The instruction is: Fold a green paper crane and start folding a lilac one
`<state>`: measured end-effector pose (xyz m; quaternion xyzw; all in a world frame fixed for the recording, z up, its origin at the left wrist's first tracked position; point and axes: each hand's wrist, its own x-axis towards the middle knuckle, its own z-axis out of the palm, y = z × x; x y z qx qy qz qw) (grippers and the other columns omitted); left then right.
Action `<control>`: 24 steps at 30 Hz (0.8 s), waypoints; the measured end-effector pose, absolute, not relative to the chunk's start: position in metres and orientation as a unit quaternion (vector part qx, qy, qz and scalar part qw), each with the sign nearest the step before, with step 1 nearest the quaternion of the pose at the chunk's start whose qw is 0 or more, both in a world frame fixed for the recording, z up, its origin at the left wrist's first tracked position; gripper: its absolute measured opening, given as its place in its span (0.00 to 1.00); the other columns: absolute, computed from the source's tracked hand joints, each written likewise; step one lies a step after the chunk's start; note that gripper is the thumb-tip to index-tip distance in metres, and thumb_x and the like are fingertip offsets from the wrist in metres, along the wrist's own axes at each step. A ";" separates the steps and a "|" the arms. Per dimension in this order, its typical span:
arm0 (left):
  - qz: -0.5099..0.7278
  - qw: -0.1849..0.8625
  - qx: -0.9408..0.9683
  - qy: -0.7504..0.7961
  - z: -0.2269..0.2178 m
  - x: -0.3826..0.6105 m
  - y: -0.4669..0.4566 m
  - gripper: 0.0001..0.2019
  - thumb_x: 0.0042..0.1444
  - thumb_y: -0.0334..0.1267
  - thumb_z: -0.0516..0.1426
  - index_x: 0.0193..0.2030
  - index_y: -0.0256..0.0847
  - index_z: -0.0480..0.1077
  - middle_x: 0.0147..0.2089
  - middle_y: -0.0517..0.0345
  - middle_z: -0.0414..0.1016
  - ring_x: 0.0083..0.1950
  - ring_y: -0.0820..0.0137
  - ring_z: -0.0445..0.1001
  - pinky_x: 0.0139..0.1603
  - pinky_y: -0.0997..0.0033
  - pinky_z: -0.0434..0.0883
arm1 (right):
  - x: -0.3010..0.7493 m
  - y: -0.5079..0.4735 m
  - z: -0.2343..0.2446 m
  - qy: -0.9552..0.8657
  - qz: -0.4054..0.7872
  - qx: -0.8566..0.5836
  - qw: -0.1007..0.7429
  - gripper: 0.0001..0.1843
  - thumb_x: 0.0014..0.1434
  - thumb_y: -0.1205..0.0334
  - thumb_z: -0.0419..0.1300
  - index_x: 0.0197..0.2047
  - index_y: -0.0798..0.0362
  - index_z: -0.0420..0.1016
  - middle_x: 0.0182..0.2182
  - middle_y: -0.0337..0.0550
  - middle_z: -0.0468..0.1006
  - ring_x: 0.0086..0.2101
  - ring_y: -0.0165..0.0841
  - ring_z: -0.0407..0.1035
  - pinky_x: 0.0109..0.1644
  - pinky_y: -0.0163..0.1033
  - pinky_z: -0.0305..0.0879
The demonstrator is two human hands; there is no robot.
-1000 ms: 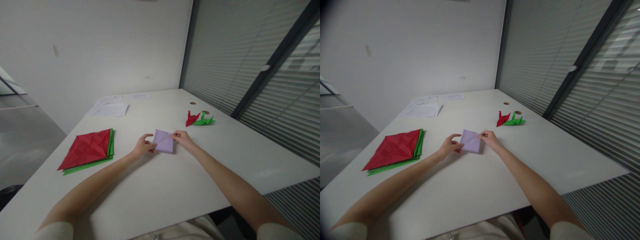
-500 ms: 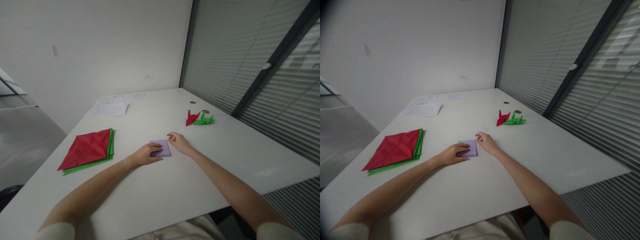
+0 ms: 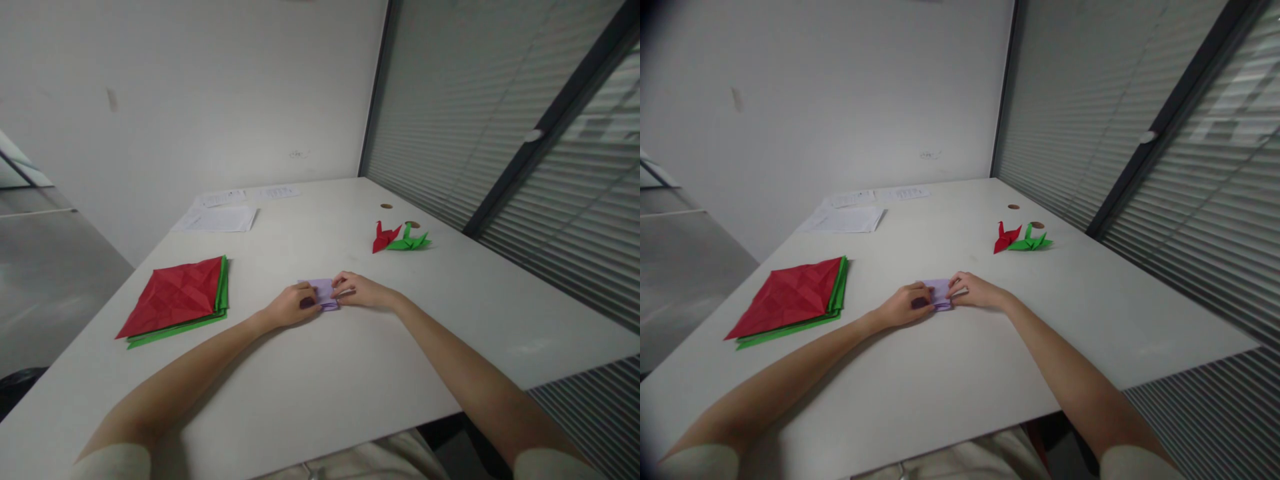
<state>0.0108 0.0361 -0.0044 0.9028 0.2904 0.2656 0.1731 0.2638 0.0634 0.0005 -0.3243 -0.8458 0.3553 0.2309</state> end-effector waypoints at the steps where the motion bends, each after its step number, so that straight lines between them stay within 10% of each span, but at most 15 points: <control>1: 0.263 0.172 0.905 0.289 -0.005 0.011 0.036 0.10 0.60 0.41 0.55 0.34 0.37 0.73 0.35 0.54 0.72 0.37 0.71 0.71 0.42 0.72 0.68 | 0.264 0.064 0.002 -0.848 0.353 -0.326 0.226 0.10 0.53 0.57 0.66 0.38 0.51 0.81 0.45 0.48 0.72 0.44 0.35 0.69 0.49 0.41 0.68; 24: 0.238 0.165 0.916 0.279 -0.008 0.010 0.037 0.10 0.63 0.40 0.52 0.37 0.38 0.72 0.39 0.51 0.72 0.41 0.69 0.71 0.45 0.71 0.68 | 0.265 0.069 -0.001 -0.856 0.350 -0.319 0.209 0.11 0.52 0.56 0.66 0.38 0.50 0.82 0.45 0.48 0.74 0.45 0.37 0.70 0.51 0.42 0.66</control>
